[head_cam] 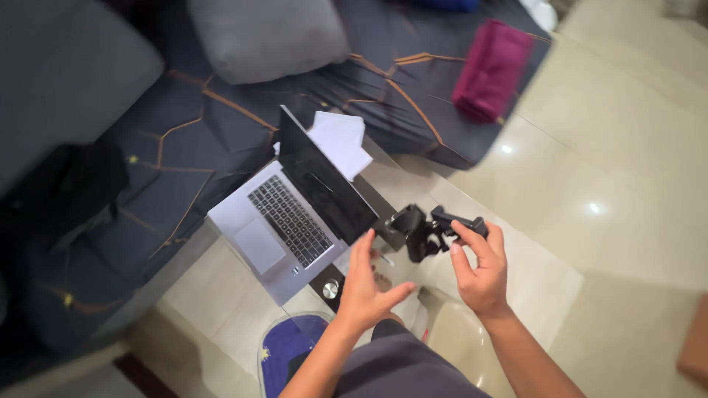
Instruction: Gathering and organizing laptop cables, chargers, and camera accessories in drawers.
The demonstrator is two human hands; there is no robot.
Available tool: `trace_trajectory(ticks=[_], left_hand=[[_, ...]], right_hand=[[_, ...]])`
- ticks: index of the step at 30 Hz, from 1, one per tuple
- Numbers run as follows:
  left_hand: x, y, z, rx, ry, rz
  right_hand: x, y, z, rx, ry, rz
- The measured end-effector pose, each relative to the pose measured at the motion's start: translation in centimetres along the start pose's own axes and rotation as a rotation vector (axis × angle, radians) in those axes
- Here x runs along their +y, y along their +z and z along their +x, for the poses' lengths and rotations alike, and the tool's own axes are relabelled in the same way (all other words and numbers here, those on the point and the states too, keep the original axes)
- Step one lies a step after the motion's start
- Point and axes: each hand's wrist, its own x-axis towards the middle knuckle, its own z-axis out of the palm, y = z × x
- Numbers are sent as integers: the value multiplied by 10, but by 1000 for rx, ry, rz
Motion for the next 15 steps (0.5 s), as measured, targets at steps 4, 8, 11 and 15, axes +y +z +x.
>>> trace_trajectory(ticks=[4, 8, 11, 15], left_hand=[[32, -10, -45, -18, 352, 104], [31, -5, -96, -340, 126, -129], [35, 5, -141, -574, -50, -267], [13, 40, -204, -655, -65, -352]], right_hand=[[-34, -12, -89, 95, 151, 291], [-46, -18, -177, 262, 479, 754], [-59, -27, -235, 403, 615, 967], [-65, -48, -309, 501, 721, 1066]])
